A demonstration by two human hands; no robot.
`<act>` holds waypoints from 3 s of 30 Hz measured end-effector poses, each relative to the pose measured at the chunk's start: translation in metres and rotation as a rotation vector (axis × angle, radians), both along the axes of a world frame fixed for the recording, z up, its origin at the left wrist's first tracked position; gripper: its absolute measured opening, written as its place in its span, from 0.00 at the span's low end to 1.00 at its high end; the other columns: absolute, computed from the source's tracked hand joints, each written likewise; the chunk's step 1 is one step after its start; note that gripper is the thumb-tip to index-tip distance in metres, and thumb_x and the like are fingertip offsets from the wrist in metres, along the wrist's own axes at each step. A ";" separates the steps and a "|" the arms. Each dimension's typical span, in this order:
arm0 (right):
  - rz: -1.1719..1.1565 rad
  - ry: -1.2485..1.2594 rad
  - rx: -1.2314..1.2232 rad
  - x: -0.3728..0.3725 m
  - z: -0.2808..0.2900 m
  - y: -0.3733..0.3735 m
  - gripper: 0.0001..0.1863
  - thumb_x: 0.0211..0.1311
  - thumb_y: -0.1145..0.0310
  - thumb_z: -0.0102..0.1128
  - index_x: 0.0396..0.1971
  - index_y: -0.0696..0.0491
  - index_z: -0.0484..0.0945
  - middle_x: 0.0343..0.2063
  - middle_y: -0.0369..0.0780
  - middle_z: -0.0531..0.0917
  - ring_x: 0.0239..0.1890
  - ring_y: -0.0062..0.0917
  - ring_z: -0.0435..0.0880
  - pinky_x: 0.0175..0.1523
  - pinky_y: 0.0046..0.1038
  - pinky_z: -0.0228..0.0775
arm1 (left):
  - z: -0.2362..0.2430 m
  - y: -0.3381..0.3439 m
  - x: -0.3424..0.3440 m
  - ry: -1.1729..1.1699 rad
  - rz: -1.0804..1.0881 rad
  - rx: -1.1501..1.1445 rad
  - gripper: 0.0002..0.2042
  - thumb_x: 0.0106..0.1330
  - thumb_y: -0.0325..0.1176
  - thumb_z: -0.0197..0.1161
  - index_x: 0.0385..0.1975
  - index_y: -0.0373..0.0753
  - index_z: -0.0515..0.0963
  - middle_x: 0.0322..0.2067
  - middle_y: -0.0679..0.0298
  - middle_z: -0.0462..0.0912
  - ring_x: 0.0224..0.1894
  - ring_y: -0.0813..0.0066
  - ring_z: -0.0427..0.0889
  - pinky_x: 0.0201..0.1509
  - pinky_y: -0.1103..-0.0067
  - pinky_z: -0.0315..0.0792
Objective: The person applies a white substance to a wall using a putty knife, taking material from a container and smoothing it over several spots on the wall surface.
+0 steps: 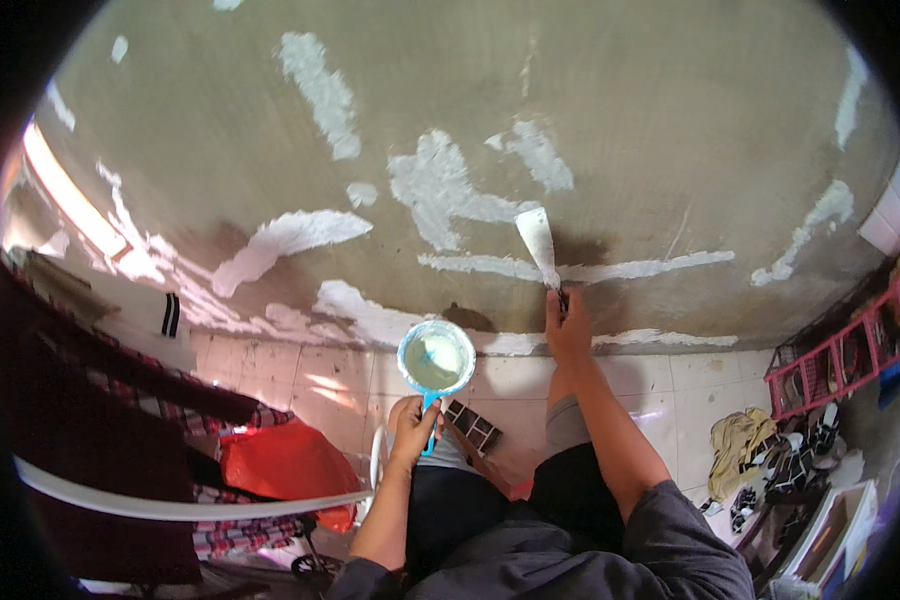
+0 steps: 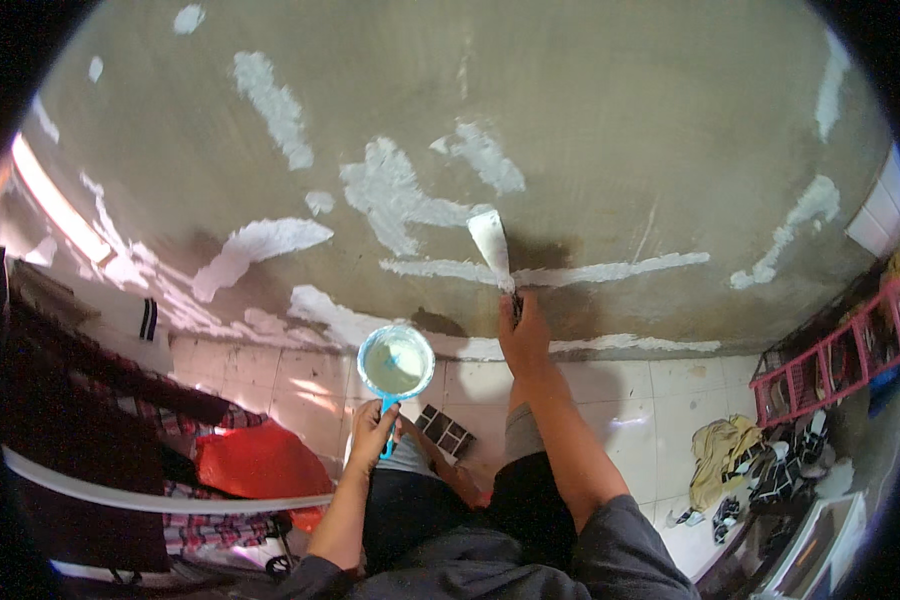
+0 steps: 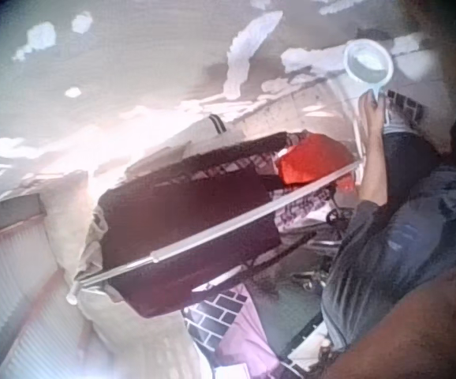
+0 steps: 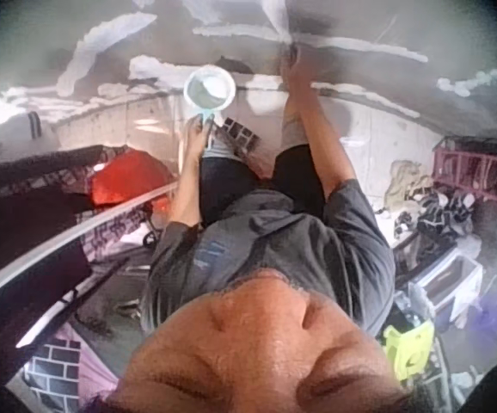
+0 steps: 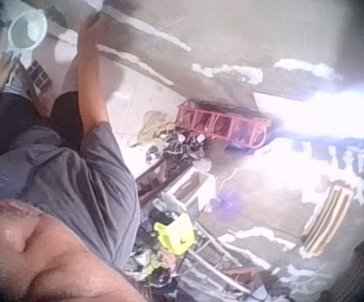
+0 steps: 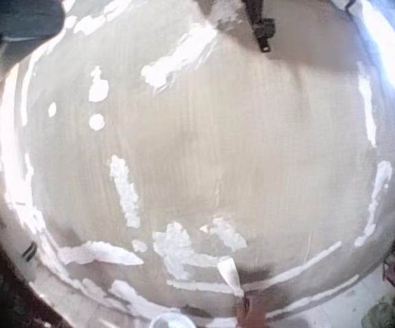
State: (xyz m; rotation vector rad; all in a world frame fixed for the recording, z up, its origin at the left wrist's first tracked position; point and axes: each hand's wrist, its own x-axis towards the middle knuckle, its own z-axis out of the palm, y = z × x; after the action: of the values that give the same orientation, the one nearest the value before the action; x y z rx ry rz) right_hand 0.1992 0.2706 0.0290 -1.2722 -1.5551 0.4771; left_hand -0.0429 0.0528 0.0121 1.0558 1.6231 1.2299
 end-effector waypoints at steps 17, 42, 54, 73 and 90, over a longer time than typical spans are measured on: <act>0.522 -0.533 -0.232 -0.033 0.016 -0.112 0.13 0.63 0.62 0.56 0.38 0.56 0.79 0.34 0.48 0.82 0.35 0.47 0.83 0.42 0.45 0.75 | -0.020 -0.004 0.000 -0.038 -0.200 -0.095 0.10 0.71 0.36 0.61 0.36 0.34 0.76 0.23 0.67 0.78 0.19 0.83 0.74 0.23 0.84 0.68; 0.557 0.381 -1.066 0.004 0.001 -0.068 0.14 0.67 0.62 0.58 0.37 0.59 0.82 0.22 0.40 0.84 0.14 0.16 0.72 0.19 0.21 0.61 | -0.027 -0.001 -0.006 -0.124 -0.131 -0.075 0.09 0.71 0.35 0.61 0.36 0.35 0.75 0.23 0.67 0.78 0.17 0.84 0.73 0.21 0.84 0.66; 0.730 1.048 -1.219 0.034 0.005 -0.056 0.12 0.73 0.60 0.51 0.39 0.54 0.74 0.25 0.37 0.80 0.17 0.16 0.71 0.18 0.17 0.58 | -0.003 0.004 -0.006 -0.110 -0.106 -0.095 0.13 0.73 0.40 0.59 0.42 0.34 0.77 0.23 0.68 0.78 0.18 0.82 0.74 0.23 0.84 0.66; 0.141 0.285 0.184 0.021 0.028 0.022 0.21 0.71 0.70 0.54 0.61 0.53 0.67 0.43 0.41 0.78 0.40 0.22 0.78 0.48 0.26 0.71 | -0.005 0.000 -0.009 -0.207 -0.097 -0.073 0.10 0.72 0.38 0.59 0.35 0.37 0.74 0.22 0.65 0.79 0.18 0.79 0.75 0.23 0.83 0.67; 0.350 0.588 -0.005 0.010 0.010 0.044 0.11 0.75 0.66 0.52 0.51 0.56 0.70 0.27 0.32 0.75 0.31 0.15 0.72 0.36 0.20 0.66 | -0.011 0.001 -0.013 -0.221 -0.071 -0.115 0.10 0.72 0.38 0.60 0.34 0.37 0.74 0.23 0.66 0.79 0.18 0.79 0.74 0.24 0.83 0.66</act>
State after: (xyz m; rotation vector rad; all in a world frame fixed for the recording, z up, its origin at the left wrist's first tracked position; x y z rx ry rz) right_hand 0.2091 0.3148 0.0386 -0.7575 -1.2609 0.9803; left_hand -0.0555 0.0540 0.0007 0.8664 1.4562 1.1490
